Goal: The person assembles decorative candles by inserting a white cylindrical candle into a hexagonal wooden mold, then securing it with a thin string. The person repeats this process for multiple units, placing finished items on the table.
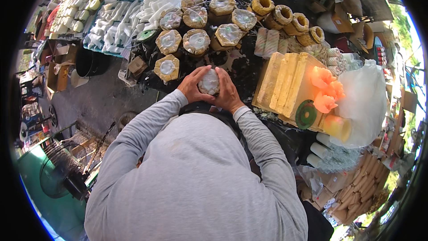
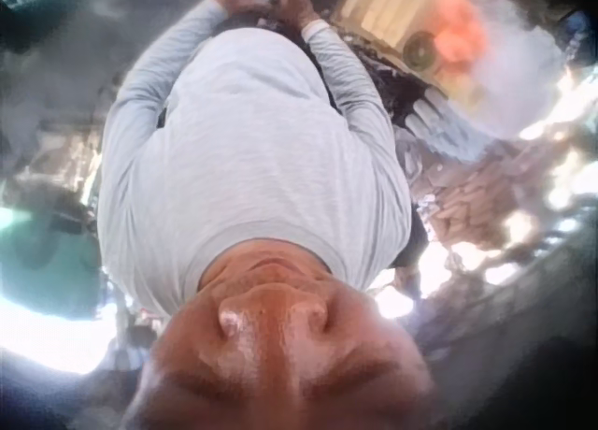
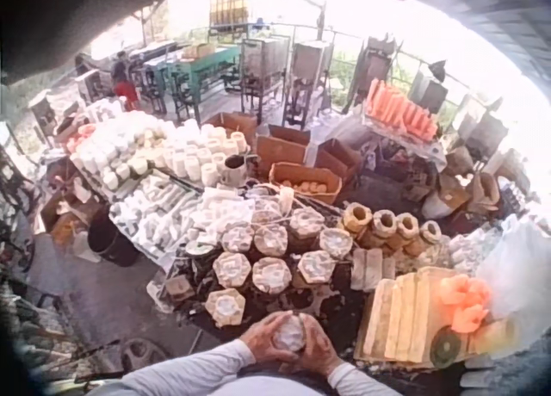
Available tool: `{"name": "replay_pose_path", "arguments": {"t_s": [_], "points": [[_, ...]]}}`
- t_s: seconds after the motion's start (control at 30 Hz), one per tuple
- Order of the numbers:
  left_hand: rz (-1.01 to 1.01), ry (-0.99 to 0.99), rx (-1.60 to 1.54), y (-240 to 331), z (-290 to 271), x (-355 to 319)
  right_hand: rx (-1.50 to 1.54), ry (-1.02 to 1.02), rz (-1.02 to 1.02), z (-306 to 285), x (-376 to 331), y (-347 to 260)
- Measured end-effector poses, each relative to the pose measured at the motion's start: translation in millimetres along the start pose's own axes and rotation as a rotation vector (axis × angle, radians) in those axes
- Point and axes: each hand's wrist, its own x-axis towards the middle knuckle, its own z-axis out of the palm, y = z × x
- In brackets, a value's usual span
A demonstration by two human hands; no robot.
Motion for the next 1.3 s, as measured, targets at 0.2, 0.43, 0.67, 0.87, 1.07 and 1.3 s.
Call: {"name": "replay_pose_path", "arguments": {"t_s": [0.2,0.43,0.67,0.87,1.07,1.3], "points": [[-0.052,0.029,0.059,7,4,-1,0.074,0.045,0.098,4,-2,-1],[0.020,0.001,0.086,-2,-5,4,0.202,-0.014,0.071,-11,8,12],[0.044,0.190,0.107,6,7,-19,0.159,-0.106,0.056,-19,13,10],[-0.536,0.261,-0.102,-34,-49,-144,0.055,-0.105,0.184,-23,7,-10],[-0.697,0.615,0.689,-167,-179,-152,0.027,-0.073,0.602,-33,-19,-22],[-0.998,0.371,0.648,-212,-205,-116,0.138,-0.268,0.693,-27,-51,-26]]}}
